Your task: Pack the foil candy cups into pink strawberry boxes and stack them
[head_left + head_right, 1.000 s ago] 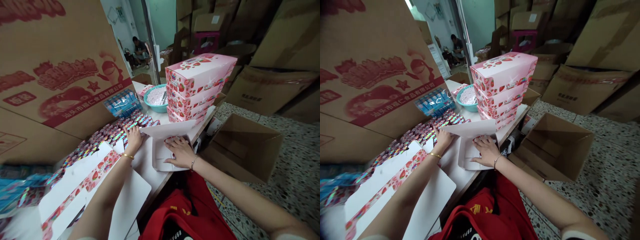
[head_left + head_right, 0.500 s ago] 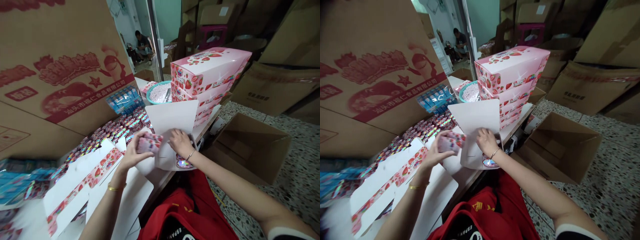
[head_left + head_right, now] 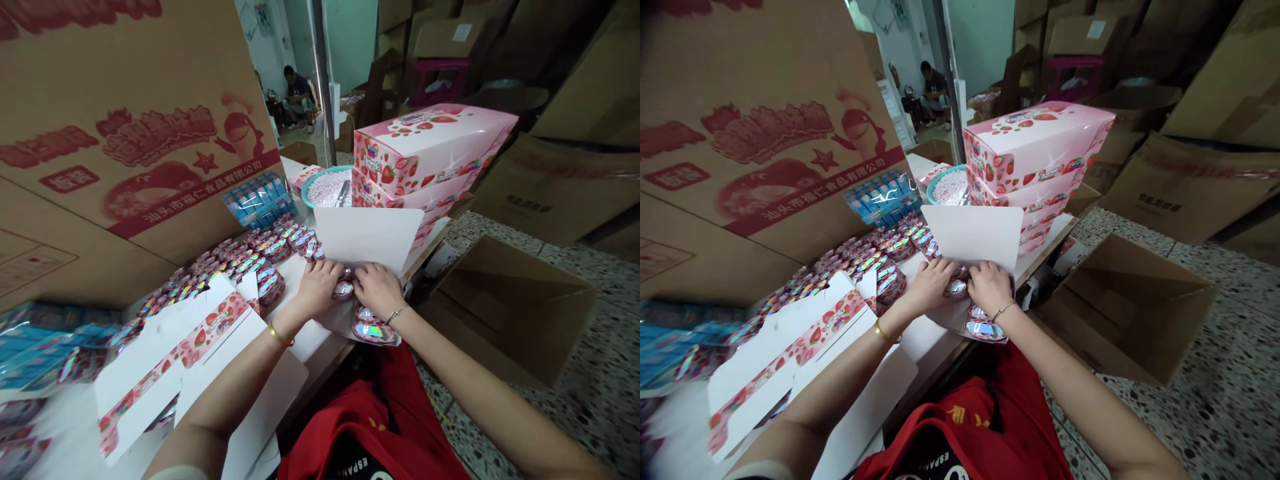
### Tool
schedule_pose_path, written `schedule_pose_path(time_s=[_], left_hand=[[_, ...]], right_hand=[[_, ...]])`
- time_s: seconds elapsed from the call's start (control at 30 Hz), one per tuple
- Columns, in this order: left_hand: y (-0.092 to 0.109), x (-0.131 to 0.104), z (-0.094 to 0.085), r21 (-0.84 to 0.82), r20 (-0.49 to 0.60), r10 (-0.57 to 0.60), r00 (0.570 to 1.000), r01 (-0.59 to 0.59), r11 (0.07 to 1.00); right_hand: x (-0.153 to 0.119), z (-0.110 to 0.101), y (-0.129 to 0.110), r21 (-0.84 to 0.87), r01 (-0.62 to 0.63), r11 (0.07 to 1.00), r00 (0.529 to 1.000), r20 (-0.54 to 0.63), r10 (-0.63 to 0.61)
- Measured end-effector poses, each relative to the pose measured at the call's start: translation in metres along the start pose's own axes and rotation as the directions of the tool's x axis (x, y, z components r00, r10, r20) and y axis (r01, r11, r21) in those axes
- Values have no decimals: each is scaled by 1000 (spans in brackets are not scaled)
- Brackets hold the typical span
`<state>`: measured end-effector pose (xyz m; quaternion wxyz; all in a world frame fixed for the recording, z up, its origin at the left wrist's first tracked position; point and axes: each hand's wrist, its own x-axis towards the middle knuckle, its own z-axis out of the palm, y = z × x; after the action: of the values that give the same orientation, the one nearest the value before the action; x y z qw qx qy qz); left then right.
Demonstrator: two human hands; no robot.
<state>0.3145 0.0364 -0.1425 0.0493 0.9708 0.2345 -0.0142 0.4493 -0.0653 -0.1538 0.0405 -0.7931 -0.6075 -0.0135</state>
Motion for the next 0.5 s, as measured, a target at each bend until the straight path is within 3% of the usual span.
schedule_pose_path(time_s=[0.1, 0.17, 0.2, 0.27, 0.33, 0.4, 0.43, 0.5], left_hand=[[-2, 1, 10, 19, -81, -2, 997, 3, 1000], [-14, 1, 12, -75, -114, 9, 993, -17, 997], [-23, 1, 11, -152, -136, -22, 990, 1, 988], [-43, 5, 8, -284, -175, -192, 966, 137, 949], [-62, 14, 8, -310, -173, -399, 901, 334, 890], [-74, 29, 13, -239, -121, -509, 852, 473, 848], [-76, 38, 18, -198, -83, -531, 843, 509, 838], [-74, 58, 29, -153, -35, -551, 834, 541, 827]], right_hand=[[-3, 1, 5, 25, 4, 1000, 1000, 2, -4], [-9, -1, 11, 75, 27, 997, 999, -21, -25], [-13, -3, 15, 117, 41, 992, 998, -54, -35], [-27, -4, 23, 230, 50, 972, 985, -175, -9], [-44, 1, 26, 370, 7, 929, 939, -322, 121], [-62, 13, 23, 533, -51, 845, 866, -398, 303], [-71, 21, 19, 615, -67, 786, 844, -385, 373], [-83, 39, 9, 750, -84, 656, 850, -289, 440]])
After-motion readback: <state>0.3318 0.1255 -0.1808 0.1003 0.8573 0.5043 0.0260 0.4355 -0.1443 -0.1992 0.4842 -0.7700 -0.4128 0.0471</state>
